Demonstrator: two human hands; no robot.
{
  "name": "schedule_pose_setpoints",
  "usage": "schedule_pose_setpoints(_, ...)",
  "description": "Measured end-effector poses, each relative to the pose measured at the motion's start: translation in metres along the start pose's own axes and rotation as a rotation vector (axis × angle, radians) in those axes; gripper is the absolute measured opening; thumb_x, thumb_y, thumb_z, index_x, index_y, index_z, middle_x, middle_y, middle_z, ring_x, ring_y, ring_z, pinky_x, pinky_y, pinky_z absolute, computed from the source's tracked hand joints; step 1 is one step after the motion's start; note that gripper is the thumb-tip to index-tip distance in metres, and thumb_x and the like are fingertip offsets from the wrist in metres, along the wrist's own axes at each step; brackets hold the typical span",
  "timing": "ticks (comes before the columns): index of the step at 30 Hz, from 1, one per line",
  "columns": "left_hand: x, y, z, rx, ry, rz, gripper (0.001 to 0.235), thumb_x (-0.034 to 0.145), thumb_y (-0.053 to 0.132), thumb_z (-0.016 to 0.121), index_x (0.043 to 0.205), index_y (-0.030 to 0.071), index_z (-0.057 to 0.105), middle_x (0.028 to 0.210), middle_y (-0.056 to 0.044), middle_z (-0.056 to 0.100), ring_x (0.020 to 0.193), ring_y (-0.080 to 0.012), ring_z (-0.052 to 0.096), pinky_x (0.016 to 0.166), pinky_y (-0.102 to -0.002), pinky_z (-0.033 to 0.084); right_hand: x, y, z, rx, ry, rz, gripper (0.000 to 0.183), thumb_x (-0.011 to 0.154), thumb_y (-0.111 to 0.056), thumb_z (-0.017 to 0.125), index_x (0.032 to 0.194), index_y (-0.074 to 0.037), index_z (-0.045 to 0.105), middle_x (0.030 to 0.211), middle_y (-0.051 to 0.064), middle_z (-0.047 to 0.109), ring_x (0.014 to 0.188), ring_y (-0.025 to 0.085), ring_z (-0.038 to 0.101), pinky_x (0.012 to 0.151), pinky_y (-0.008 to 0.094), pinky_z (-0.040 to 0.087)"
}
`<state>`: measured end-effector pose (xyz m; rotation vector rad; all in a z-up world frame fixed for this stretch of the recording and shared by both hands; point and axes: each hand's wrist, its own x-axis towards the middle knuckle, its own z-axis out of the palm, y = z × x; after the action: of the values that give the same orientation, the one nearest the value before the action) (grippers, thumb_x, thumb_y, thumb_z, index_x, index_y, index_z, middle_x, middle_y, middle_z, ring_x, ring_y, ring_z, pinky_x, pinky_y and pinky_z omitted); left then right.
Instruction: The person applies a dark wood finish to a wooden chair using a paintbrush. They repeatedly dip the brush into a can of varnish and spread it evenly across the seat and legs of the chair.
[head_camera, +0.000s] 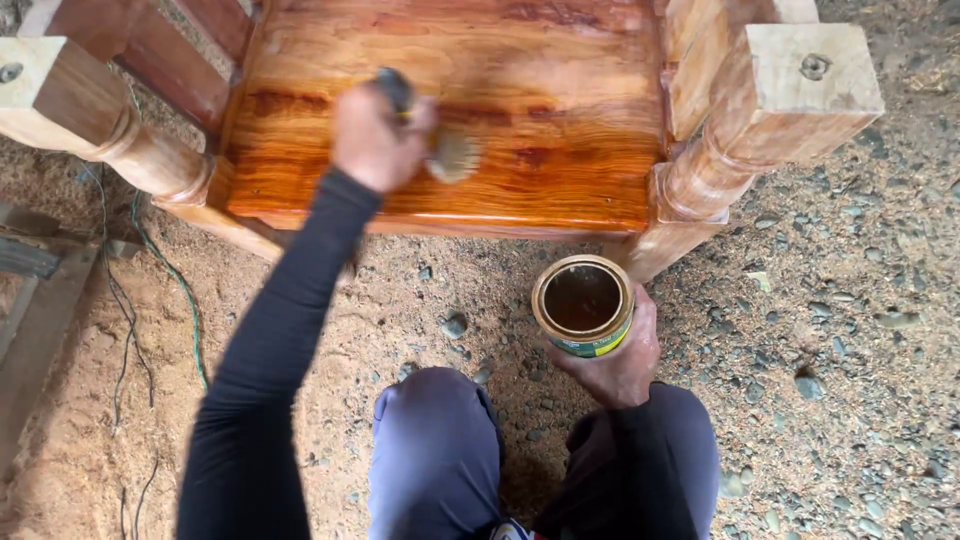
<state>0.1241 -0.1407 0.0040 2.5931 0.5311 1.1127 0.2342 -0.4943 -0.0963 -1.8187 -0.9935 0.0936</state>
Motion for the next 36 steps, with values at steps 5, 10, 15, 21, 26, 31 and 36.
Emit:
schedule_pose_setpoints(5,-0.023,-0.05,-0.066,0.725,0.102,0.051,0.012,0.093,0.009,0.076,0.086,0.001,0.071,0.068,-0.012,0.067,0.056,-0.0242,0.07,0.052,-0.036,0.059,0.0,0.0,0.0,-0.142,-0.023,-0.082,0.103,0.053,-0.041,0.097,0.137,-0.005,0.051,0.131,0.016,0.058,0.125,0.035,0.054,0.11,0.046,0.042)
schedule_pose_setpoints(10,-0.029,0.06,-0.105,0.093,0.03,0.047,0.017,0.108,0.012,0.078,0.099,-0.001,0.07,0.081,-0.012,0.071,0.071,-0.0228,0.075,0.065,-0.037,0.064,-0.001,0.009,0.009,-0.111,0.002,-0.065,0.103,0.052,-0.045,0.094,0.137,-0.006,0.053,0.133,0.017,0.058,0.127,0.036,0.054,0.11,0.046,0.043)
schedule_pose_setpoints(15,-0.054,0.146,-0.081,-0.463,-0.107,-0.041,0.017,0.106,0.017,0.078,0.105,0.002,0.07,0.087,-0.005,0.074,0.071,-0.0113,0.074,0.062,-0.029,0.065,0.004,0.005,0.013,-0.208,-0.06,-0.121,0.099,0.055,-0.047,0.095,0.136,-0.007,0.055,0.133,0.018,0.058,0.126,0.038,0.054,0.11,0.048,0.043)
schedule_pose_setpoints(21,-0.089,0.178,-0.012,-0.461,-0.121,-0.026,0.016,0.096,0.019,0.08,0.102,0.007,0.07,0.09,-0.006,0.075,0.076,-0.0101,0.073,0.066,-0.026,0.061,0.006,0.003,0.019,-0.255,-0.051,-0.186,0.103,0.055,-0.047,0.094,0.137,-0.003,0.053,0.131,0.018,0.057,0.124,0.039,0.054,0.11,0.049,0.042)
schedule_pose_setpoints(26,-0.115,0.165,0.04,-0.222,-0.311,0.02,0.021,0.093,0.027,0.076,0.099,0.008,0.071,0.089,-0.01,0.076,0.072,-0.0232,0.074,0.065,-0.036,0.059,0.006,-0.011,0.018,-0.149,-0.063,-0.226,0.091,0.061,-0.041,0.094,0.137,-0.008,0.055,0.13,0.013,0.06,0.123,0.032,0.059,0.109,0.045,0.046)
schedule_pose_setpoints(31,-0.121,0.164,0.048,-0.141,-0.391,-0.029,0.026,0.086,0.032,0.078,0.097,0.009,0.072,0.086,-0.012,0.074,0.077,-0.0293,0.073,0.069,-0.042,0.058,0.007,-0.011,0.017,-0.126,0.009,-0.241,0.094,0.058,-0.038,0.094,0.137,-0.006,0.054,0.129,0.016,0.06,0.122,0.034,0.059,0.106,0.044,0.047)
schedule_pose_setpoints(36,-0.119,0.156,0.047,-0.153,-0.341,0.003,0.025,0.085,0.033,0.078,0.094,0.01,0.072,0.086,-0.01,0.076,0.076,-0.0276,0.072,0.069,-0.041,0.058,0.012,-0.014,0.016,-0.078,-0.044,-0.195,0.092,0.056,-0.037,0.094,0.134,-0.007,0.057,0.126,0.014,0.062,0.118,0.033,0.061,0.104,0.044,0.047)
